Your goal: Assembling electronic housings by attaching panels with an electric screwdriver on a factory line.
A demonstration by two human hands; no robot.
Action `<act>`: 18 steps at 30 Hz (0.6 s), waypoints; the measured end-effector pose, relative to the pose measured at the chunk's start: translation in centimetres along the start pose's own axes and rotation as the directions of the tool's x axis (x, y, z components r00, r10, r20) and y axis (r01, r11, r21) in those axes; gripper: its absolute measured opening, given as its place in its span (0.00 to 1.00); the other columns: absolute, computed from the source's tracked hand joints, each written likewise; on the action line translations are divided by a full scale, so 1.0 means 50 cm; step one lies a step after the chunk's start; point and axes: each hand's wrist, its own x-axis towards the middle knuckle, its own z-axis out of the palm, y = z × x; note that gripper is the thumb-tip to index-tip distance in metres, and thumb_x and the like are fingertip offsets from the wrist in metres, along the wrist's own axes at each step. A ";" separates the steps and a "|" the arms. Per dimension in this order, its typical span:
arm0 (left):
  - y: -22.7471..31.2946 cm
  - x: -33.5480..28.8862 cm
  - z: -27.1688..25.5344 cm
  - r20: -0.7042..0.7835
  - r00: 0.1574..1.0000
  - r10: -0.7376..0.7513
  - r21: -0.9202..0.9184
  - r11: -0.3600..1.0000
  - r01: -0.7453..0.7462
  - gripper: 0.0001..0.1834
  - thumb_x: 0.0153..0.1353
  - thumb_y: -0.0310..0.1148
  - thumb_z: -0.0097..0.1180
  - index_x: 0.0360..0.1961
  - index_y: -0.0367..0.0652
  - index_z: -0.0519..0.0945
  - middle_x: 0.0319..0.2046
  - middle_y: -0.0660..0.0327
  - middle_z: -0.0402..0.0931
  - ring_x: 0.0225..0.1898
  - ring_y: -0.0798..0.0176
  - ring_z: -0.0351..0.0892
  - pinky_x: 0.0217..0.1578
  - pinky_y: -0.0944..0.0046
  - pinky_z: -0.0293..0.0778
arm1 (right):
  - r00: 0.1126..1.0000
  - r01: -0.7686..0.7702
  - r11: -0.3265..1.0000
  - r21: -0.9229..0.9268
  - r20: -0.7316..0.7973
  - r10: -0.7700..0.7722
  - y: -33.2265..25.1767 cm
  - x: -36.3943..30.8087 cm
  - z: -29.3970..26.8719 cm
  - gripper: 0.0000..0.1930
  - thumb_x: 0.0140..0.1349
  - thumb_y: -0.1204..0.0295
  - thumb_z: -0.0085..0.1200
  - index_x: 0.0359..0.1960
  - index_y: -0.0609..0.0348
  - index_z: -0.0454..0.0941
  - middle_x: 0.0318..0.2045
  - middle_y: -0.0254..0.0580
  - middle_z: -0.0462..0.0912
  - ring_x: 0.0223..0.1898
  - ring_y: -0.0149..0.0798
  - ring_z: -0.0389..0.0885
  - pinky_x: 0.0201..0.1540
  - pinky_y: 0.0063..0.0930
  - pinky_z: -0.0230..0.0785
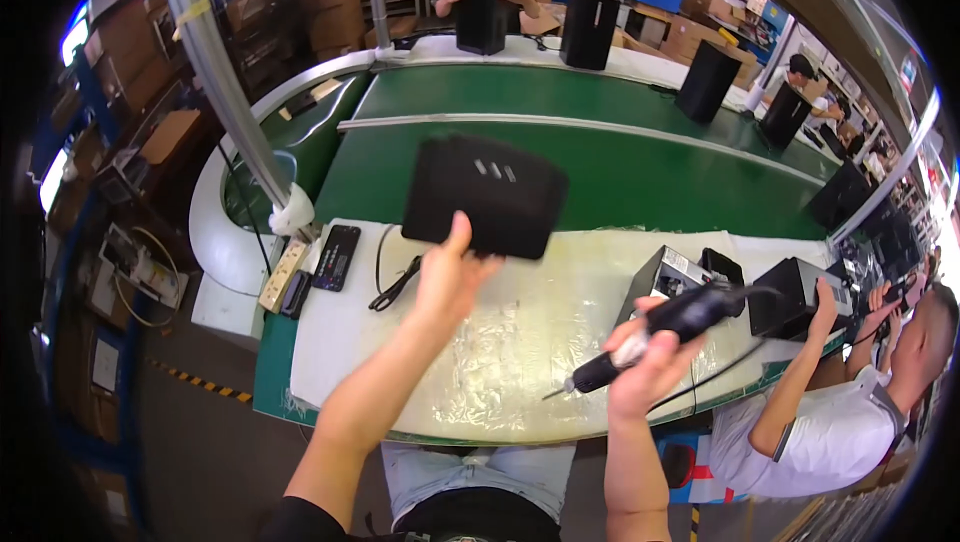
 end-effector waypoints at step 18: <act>0.259 0.381 0.193 -0.330 0.944 0.024 0.614 0.765 0.195 0.29 0.63 0.58 0.48 0.40 0.37 0.77 0.40 0.52 0.80 0.45 0.49 0.81 0.57 0.39 0.64 | 0.759 0.062 0.354 -0.933 0.275 0.591 0.357 -0.023 -0.047 0.31 0.59 0.67 0.56 0.62 0.70 0.61 0.49 0.61 0.75 0.51 0.59 0.74 0.51 0.46 0.69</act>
